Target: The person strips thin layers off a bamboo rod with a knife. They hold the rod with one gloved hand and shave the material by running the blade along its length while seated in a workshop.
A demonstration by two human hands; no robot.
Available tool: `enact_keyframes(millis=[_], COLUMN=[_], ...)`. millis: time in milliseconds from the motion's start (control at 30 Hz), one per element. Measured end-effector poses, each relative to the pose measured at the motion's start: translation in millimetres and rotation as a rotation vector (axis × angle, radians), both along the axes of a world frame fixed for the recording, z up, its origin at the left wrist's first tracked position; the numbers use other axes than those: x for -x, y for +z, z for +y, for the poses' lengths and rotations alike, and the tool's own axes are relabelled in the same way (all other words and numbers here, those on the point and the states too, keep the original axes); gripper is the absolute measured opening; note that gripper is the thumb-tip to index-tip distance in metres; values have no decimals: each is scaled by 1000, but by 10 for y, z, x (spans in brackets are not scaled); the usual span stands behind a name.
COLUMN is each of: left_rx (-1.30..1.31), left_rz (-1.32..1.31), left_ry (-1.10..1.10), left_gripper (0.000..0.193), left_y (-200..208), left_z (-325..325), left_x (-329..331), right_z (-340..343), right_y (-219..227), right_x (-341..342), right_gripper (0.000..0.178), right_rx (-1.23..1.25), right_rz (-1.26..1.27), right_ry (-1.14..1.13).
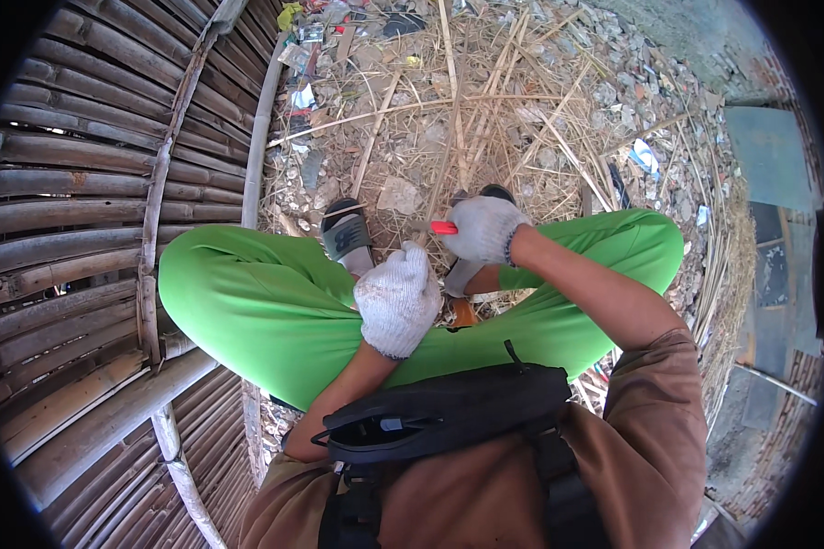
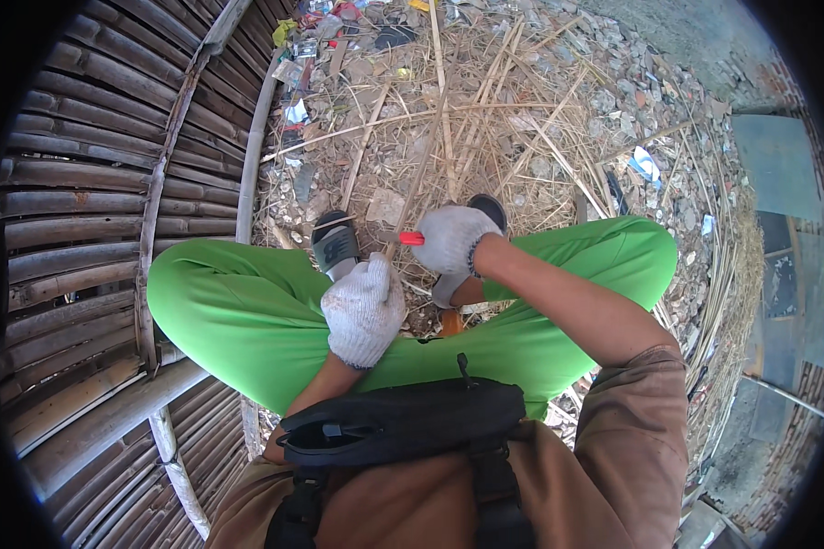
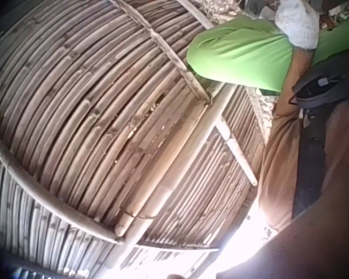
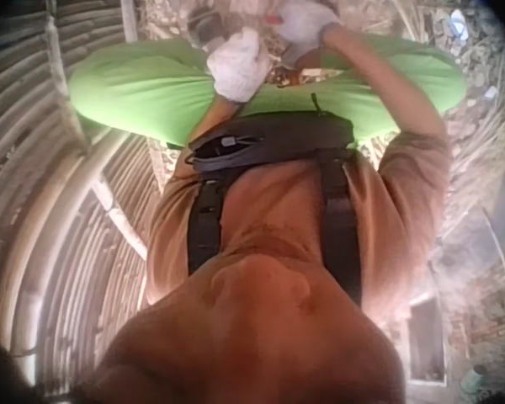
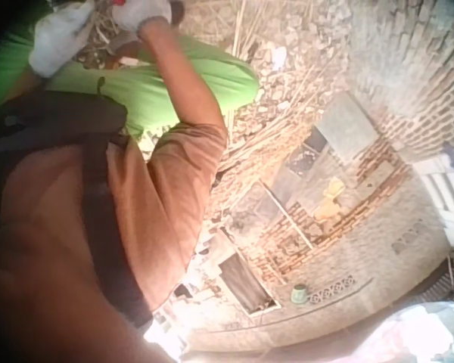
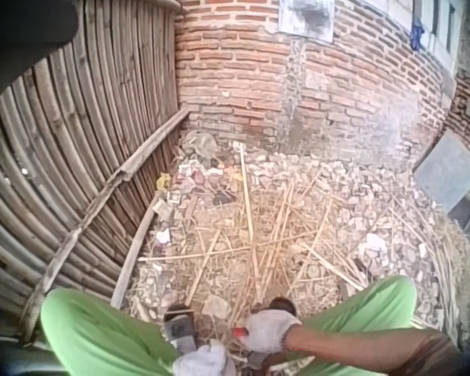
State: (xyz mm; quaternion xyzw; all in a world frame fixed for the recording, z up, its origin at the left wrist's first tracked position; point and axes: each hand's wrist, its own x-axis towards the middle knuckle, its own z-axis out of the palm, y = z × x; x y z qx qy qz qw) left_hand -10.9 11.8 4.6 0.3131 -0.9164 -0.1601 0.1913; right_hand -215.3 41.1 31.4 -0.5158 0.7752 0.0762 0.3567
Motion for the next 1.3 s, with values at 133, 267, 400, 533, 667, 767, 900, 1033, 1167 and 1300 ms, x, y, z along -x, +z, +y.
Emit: enact_keyframes(millis=[133, 267, 400, 533, 667, 767, 900, 1033, 1167, 1300], left_rx=[-23, -25, -11, 16, 24, 45, -70, -228, -217, -1183], left_rz=[53, 53, 21, -16, -3, -12, -11, 168, 240, 372], left_ry=[-18, -14, 0, -8, -17, -21, 6, 39, 55, 237], left_gripper=[11, 12, 13, 14, 17, 18, 14, 14, 18, 26], left_y=[1, -10, 1, 4, -7, 14, 42, 17, -19, 85], left_z=[-13, -4, -12, -12, 6, -1, -16, -66, -121, -111], left_x=[-26, -20, -4, -15, -2, 0, 2, -2, -100, -72], right_z=[51, 22, -97, -313, -530, -775, -870, -766, -609, -309], right_y=[42, -37, -87, -297, -638, -792, -869, -810, -588, -457], right_x=[-107, -58, 157, 486, 939, 1310, 1614, 1618, 1139, 803], right_gripper=[40, 40, 43, 45, 46, 46, 47, 47, 51, 52], right_rx=[-6, 10, 39, 24, 30, -6, 75, 108, 146, 154], right_rz=[-62, 2, 56, 112, 170, 207, 288, 262, 152, 110], right_ry=[126, 161, 55, -5, -22, -108, -249, -334, -322, -181])
